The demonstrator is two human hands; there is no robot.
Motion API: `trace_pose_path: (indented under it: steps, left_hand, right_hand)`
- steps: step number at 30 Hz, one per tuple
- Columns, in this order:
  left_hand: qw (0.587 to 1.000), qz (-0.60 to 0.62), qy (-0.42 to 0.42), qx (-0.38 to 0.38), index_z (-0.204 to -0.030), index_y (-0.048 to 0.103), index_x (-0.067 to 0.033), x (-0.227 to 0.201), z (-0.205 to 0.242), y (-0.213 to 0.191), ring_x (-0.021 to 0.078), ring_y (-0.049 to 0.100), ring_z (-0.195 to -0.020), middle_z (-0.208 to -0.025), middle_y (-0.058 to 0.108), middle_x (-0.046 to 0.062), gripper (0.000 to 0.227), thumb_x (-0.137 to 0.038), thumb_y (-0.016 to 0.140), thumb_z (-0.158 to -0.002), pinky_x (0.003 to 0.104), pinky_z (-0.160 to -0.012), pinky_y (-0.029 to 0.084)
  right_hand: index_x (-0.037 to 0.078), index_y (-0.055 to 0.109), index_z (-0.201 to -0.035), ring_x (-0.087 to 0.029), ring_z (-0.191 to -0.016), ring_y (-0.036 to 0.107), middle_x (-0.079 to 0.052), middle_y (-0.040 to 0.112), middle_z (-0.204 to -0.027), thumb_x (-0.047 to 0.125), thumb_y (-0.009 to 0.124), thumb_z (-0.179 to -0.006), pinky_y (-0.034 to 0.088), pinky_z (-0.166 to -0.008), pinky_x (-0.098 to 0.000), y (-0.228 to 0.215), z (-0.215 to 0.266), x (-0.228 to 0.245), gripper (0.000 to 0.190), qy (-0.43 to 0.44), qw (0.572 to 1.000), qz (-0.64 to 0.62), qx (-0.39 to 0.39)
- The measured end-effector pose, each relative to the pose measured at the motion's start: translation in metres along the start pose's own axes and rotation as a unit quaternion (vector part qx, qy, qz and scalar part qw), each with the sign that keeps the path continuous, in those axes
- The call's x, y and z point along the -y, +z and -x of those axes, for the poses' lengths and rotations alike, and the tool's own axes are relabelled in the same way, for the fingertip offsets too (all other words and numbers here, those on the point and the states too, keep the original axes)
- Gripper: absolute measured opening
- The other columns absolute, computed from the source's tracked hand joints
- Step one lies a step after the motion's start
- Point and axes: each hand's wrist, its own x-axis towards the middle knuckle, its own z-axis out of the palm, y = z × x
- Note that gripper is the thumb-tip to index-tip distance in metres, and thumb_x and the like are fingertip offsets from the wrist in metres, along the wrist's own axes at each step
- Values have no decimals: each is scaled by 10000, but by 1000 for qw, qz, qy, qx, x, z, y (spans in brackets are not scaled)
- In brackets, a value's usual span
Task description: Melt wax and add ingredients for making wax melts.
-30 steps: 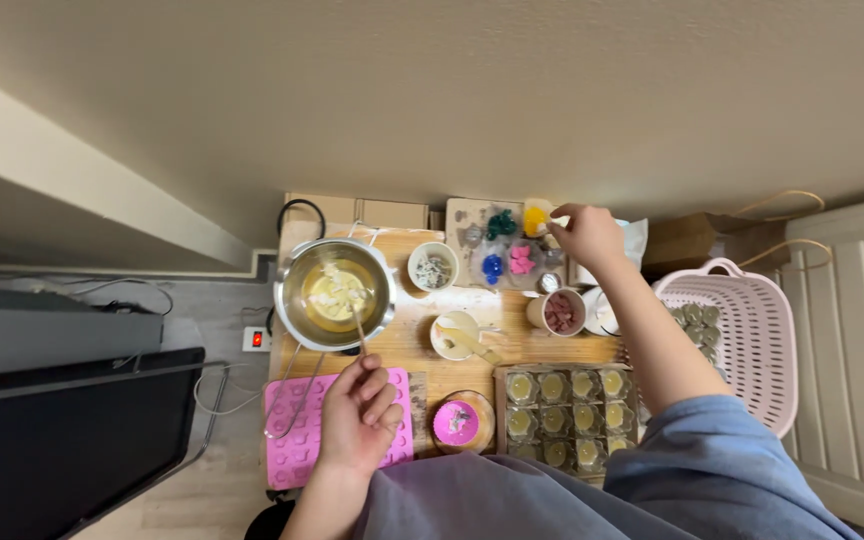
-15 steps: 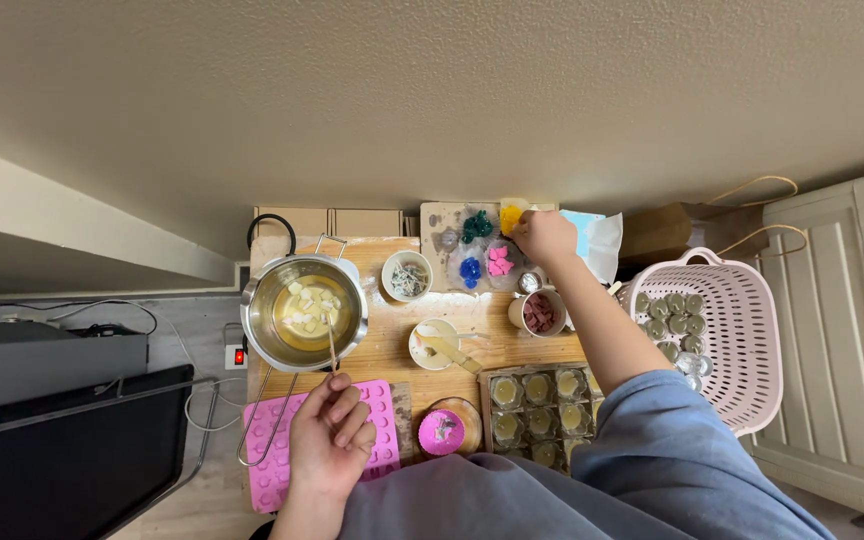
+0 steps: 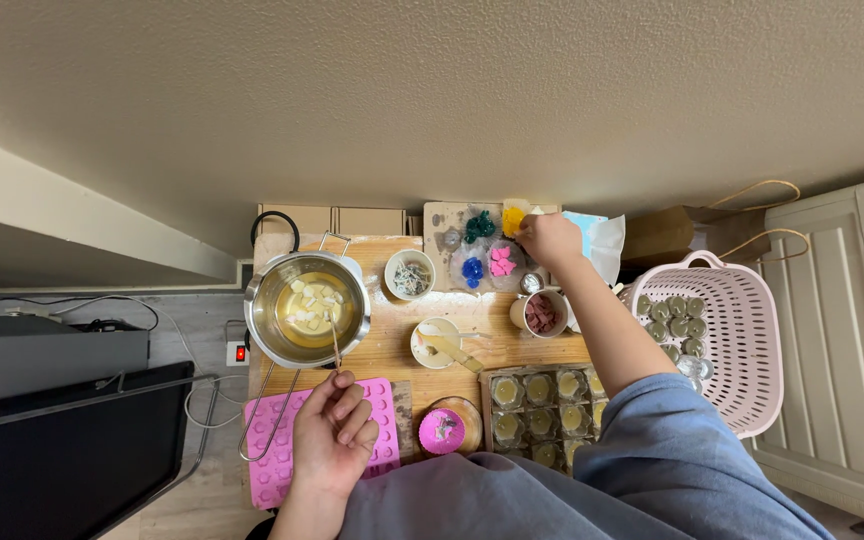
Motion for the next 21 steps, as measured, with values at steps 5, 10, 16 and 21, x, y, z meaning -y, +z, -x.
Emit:
trace_pose_path:
  steps: [5, 10, 16, 21]
  left_hand:
    - [1000, -1, -3, -6, -849, 530, -141, 2, 0, -1, 81, 251, -399, -564, 368, -62, 251, -269, 441, -1045, 259, -397, 194]
    - [1000, 1, -4, 11, -854, 535, -139, 2, -1, -1, 79, 254, -400, -569, 370, -63, 247, -269, 444, -1044, 258, -399, 196]
    - [1000, -3, -6, 11, -859, 537, -138, 4, -1, -3, 72, 259, -408, -575, 368, -65, 238, -265, 453, -1043, 249, -405, 197]
    - [1000, 1, -15, 9, -868, 541, -141, 7, -1, -5, 68, 260, -413, -589, 374, -64, 211, -250, 471, -1035, 247, -412, 201]
  right_hand:
    - [186, 800, -1020, -336, -808, 729, -121, 764, -875, 410, 740, -863, 588, -694, -462, -5, 3, -5, 280, -43, 999, -3, -8]
    - [194, 815, -981, -332, -781, 723, -103, 764, -821, 400, 725, -890, 580, -673, -464, -30, 11, -12, 243, -75, 997, -22, -24]
    - [80, 799, -1019, -194, -662, 707, -115, 738, -772, 308, 788, -921, 549, -633, -333, -75, 31, 1, 249, -23, 953, -267, -141]
    - [129, 825, -1046, -142, -570, 547, -45, 767, -776, 265, 767, -924, 425, -524, -315, -123, 77, 112, 192, -12, 927, -374, -18]
